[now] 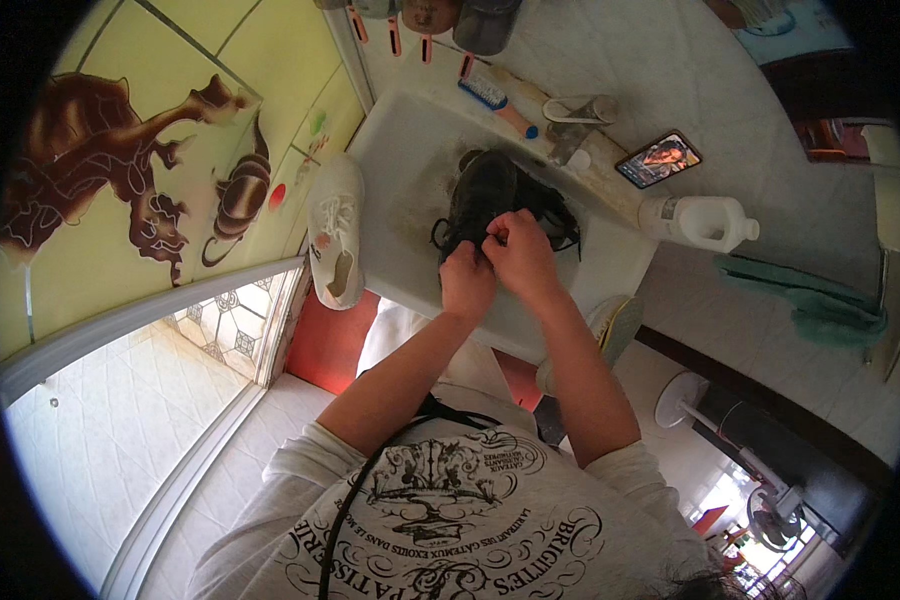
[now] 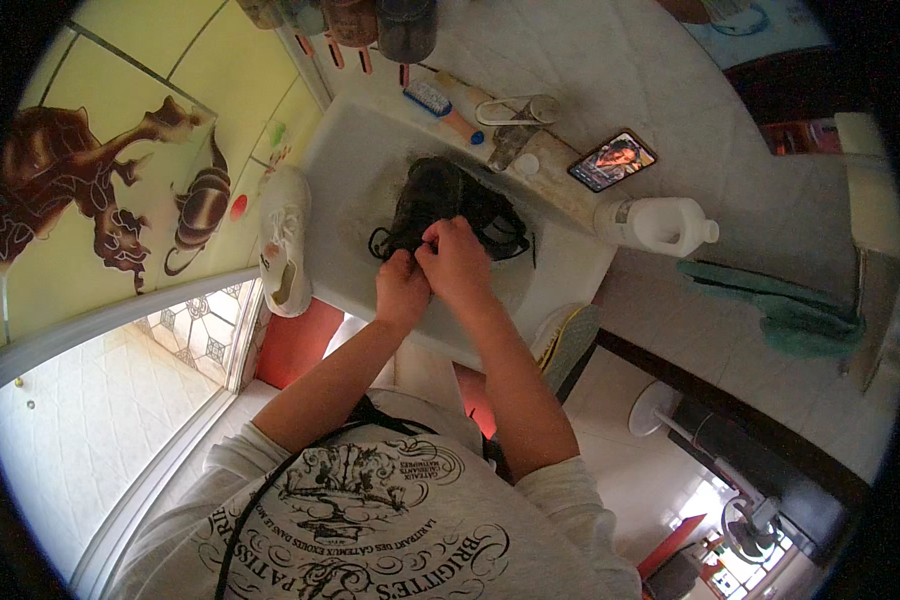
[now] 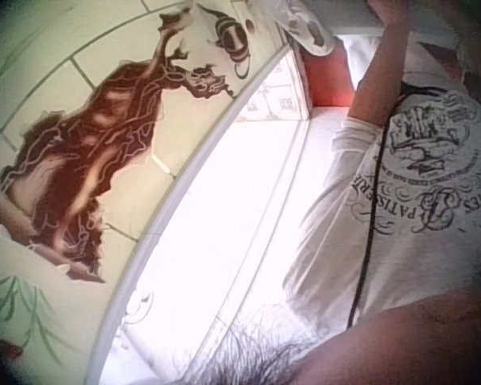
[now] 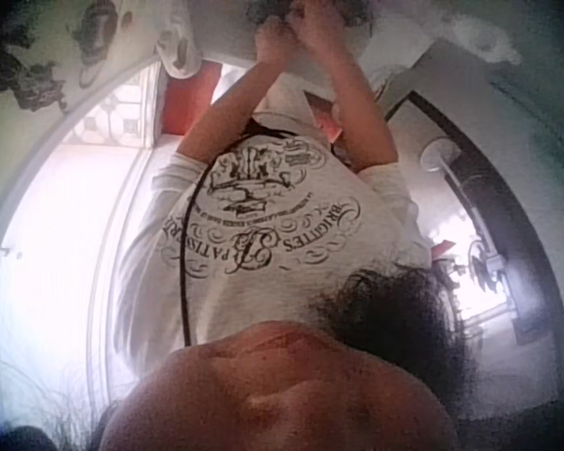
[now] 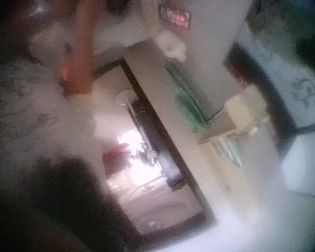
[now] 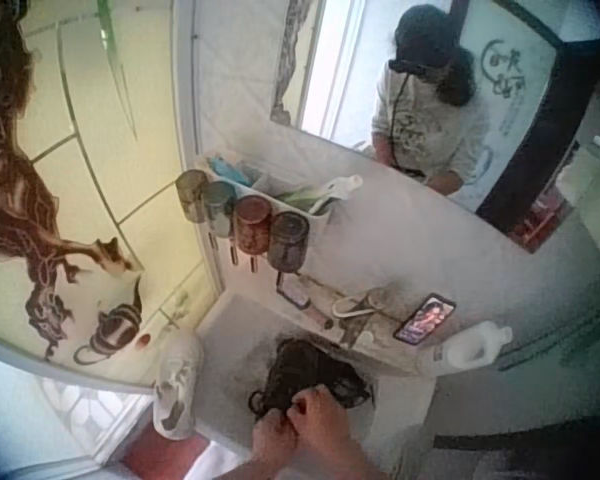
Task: The person stands at a sink and scrubs a pair of black shoes using a brush and water. They scrub the exterior surfaces and the interior of the shoes, rinsing them in the sink basin.
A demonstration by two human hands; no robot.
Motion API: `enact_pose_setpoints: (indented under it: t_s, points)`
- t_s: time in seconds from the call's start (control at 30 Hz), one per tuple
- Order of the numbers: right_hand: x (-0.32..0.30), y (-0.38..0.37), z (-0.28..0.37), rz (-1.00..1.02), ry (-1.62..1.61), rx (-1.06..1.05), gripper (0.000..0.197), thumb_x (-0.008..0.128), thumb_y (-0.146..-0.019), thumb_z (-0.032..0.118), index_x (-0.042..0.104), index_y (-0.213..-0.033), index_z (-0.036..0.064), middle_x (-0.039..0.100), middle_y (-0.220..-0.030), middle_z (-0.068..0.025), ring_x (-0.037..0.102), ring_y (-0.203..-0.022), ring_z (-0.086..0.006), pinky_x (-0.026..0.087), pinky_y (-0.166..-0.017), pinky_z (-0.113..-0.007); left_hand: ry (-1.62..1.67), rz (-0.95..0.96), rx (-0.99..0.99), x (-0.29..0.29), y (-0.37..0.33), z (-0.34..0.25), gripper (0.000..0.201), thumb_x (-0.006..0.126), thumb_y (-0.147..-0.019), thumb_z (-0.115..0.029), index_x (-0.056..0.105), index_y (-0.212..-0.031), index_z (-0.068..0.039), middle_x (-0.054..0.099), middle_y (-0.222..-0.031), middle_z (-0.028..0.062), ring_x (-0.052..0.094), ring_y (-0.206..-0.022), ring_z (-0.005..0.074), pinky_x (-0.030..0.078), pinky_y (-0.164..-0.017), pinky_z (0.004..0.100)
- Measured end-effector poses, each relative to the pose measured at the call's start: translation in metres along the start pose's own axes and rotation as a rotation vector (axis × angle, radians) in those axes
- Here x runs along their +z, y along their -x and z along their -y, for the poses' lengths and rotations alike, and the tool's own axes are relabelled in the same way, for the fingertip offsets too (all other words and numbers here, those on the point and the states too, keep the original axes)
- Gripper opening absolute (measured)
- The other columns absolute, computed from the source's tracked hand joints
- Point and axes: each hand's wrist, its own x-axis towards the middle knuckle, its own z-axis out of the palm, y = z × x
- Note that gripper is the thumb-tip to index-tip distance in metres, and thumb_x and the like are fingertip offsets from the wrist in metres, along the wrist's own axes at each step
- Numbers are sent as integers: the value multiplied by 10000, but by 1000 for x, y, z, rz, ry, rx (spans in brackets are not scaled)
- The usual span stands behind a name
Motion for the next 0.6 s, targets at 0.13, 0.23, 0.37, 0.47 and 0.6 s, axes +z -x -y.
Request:
enact_pose_setpoints:
  t_s: [0.13,0.23,0.37,0.47,0.6]
  points:
    - [-3,-2,-5,86,-53,-18,181,651,-790,126,602,-924,14,568,-925,-124,597,-809,-256,485,-728,-356,-91,22,91,-2,-2,6,156,544,-837,-107,541,-765,31,614,-771,272,591,-782,465,470,-667,497]
    - [0,0,-11,64,-108,-38,191,656,-788,138,601,-922,15,573,-925,-127,594,-813,-258,482,-729,-349,-108,48,70,-1,-2,9,161,548,-833,-120,556,-784,34,616,-783,277,591,-792,465,470,-680,504]
    - [1,-2,-20,82,-96,18,196,657,-782,137,606,-926,14,581,-919,-129,595,-816,-257,482,-733,-356,-244,88,62,-4,0,7,207,578,-828,-179,591,-790,24,627,-796,262,603,-800,450,480,-685,502]
    - [-1,-3,-21,115,-108,57,187,654,-783,138,606,-913,13,583,-918,-132,597,-820,-267,483,-730,-367,-360,136,52,-5,-1,6,231,596,-823,-224,622,-793,3,635,-795,247,612,-797,439,492,-690,498]
    - [-18,-3,-1,165,97,-28,166,638,-803,152,584,-883,17,580,-930,-146,602,-826,-312,486,-720,-398,-492,134,29,-9,-1,1,250,592,-827,-274,649,-794,-34,648,-793,226,631,-783,417,505,-679,490]
